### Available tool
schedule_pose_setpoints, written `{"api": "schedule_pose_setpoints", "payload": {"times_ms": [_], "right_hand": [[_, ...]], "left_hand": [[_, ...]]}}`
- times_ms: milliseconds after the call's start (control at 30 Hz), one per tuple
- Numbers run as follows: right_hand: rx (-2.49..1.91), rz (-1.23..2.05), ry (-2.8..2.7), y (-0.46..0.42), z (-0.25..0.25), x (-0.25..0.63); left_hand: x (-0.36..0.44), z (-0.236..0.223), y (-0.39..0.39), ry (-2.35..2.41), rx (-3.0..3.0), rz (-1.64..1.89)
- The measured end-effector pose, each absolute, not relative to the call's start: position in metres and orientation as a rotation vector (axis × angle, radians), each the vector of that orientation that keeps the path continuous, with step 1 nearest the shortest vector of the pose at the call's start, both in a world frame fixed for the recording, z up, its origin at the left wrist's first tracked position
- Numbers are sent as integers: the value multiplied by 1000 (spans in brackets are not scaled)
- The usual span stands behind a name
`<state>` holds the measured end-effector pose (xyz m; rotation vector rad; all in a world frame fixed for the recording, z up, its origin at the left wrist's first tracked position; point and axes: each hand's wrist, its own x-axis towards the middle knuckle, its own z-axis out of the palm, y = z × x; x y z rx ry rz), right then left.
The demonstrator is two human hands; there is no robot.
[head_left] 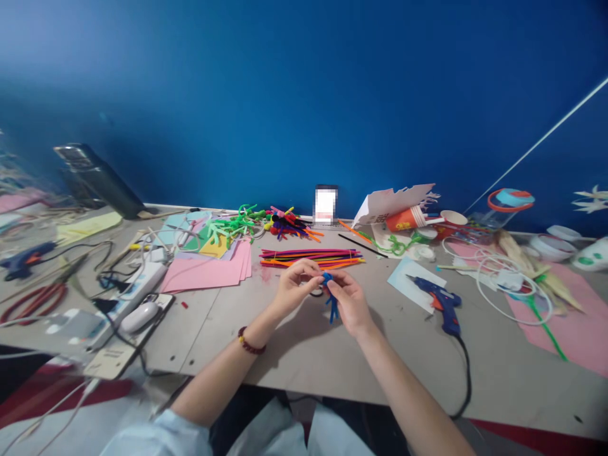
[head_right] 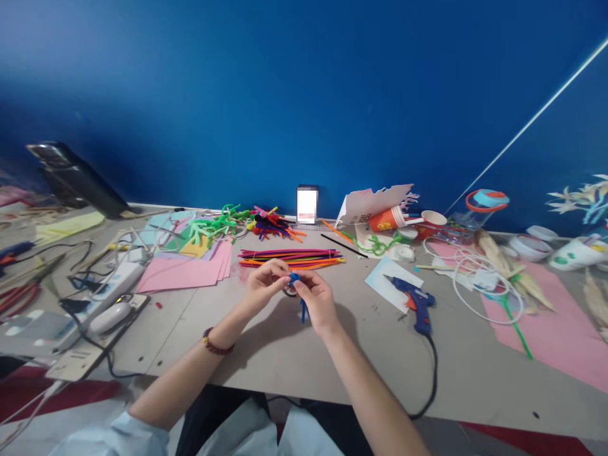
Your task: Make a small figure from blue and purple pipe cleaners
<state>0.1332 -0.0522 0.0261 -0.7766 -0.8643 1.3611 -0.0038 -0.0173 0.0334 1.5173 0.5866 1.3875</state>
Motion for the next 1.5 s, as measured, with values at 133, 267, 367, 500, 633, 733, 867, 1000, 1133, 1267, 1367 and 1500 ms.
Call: {"api": "schedule_pose_setpoints", "payload": {"times_ms": [133, 267, 367, 500, 633, 733, 867, 1000, 1133, 1267, 1367, 1500], "right_hand": [[-822, 1343, -894, -52, 23, 134], [-829, 1344, -881, -52, 22, 134], [-853, 1309, -891, -53, 24, 134], [-871, 1237, -930, -53, 25, 135], [-865, 1216, -977, -53, 25, 136], [-880, 1188, -995, -54, 27, 136], [-896, 1122, -1040, -54, 29, 136], [-890, 1107, -1047, -54, 30, 135], [-881, 1103, -1049, -55, 30, 135], [-876, 1077, -1061, -56, 30, 135], [-868, 1072, -1082, -56, 29, 135], [-870, 1039, -1126, -56, 30, 136]], "left_hand": [[-3, 35, -18, 612, 1531, 1395], [-2, 37, -22, 658, 1616, 1462], [-2, 40, -24, 713, 1714, 1504], [-3, 45, -26, 739, 1766, 1505], [-3, 49, -27, 740, 1806, 1494], [-4, 50, -27, 749, 1850, 1493], [-4, 49, -26, 773, 1908, 1494], [-5, 48, -27, 768, 1957, 1505], [-5, 47, -28, 766, 2027, 1552], [-6, 47, -28, 771, 2054, 1533], [-7, 50, -27, 760, 2070, 1500], [-7, 52, -27, 761, 2051, 1483]]}}
